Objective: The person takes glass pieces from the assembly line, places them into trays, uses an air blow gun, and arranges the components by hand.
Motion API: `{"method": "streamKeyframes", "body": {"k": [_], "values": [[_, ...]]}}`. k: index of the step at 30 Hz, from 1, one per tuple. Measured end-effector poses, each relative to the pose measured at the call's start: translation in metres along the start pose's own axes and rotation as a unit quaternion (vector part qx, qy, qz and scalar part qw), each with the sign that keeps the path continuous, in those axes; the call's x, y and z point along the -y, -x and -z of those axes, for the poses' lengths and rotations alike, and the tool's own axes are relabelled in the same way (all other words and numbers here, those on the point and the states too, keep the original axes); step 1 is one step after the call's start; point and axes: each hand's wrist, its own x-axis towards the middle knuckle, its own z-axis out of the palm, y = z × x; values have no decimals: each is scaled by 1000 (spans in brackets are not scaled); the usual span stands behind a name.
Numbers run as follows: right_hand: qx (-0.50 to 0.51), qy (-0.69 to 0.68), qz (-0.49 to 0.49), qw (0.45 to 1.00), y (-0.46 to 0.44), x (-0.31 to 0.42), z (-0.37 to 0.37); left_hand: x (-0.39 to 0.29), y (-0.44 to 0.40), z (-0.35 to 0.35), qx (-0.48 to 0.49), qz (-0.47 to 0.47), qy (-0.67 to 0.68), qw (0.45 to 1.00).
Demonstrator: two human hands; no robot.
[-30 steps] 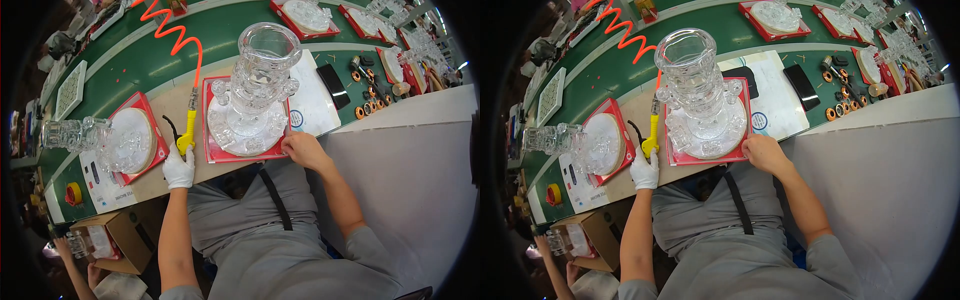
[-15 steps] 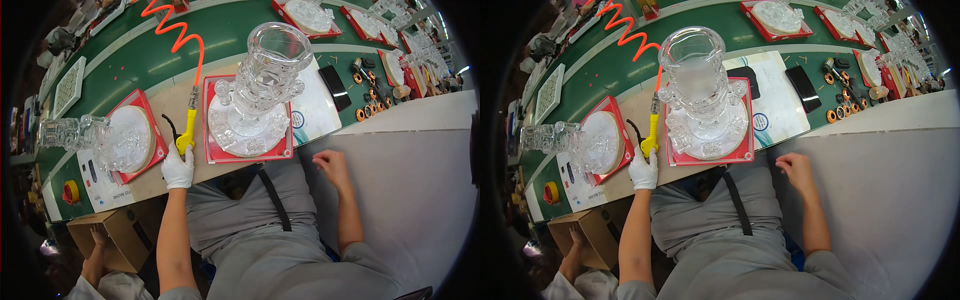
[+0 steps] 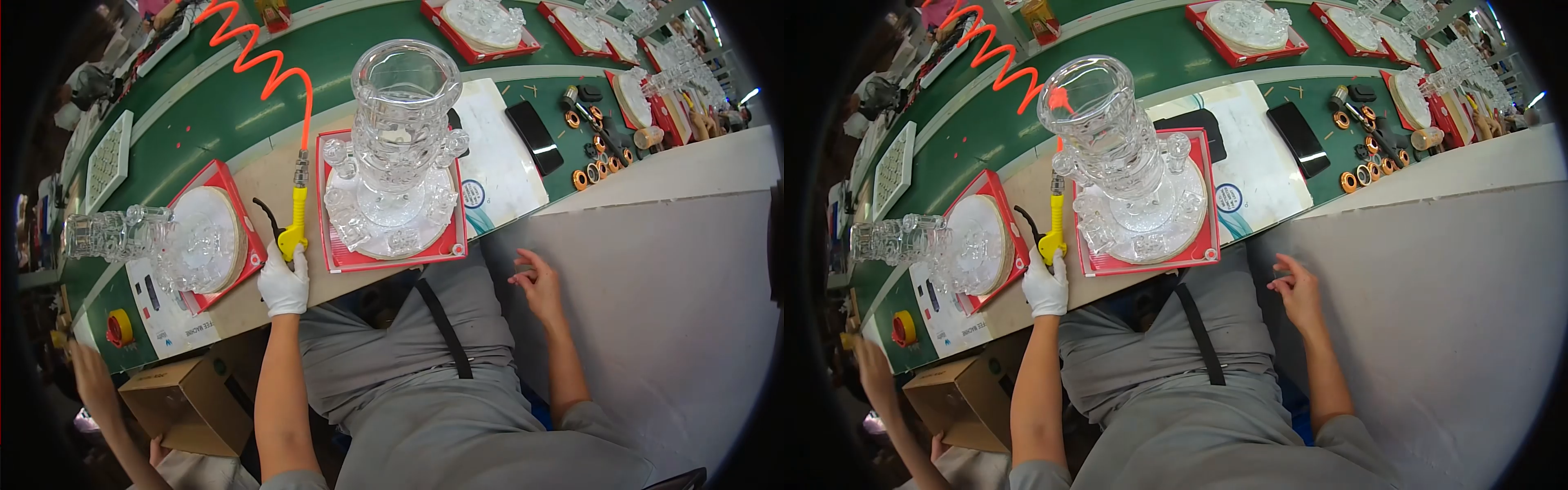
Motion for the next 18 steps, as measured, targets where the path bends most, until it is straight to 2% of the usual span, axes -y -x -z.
{"method": "streamKeyframes", "body": {"k": [1, 3, 6, 9, 12, 15, 18], "values": [[-15, 106, 66, 992, 0, 4, 1, 2, 0, -1, -3, 1, -2, 1000], [-42, 313, 196, 928, 0, 12, 3, 5, 1, -4, -18, -10, -4, 1000], [29, 241, 109, 964, 4, 26, -3, 2, 0, -1, -9, -6, 7, 1000], [23, 276, 125, 953, -6, 44, -10, 2, 0, -2, -10, -5, -1, 1000], [5, 243, 92, 966, -19, 61, -20, 1, -1, -1, -13, -9, -8, 1000], [15, 236, 157, 959, -31, 81, -38, 3, -1, -2, -16, -18, -3, 1000], [82, 255, 163, 950, -45, 107, -56, 3, -1, -2, -18, -19, 0, 1000]]}}
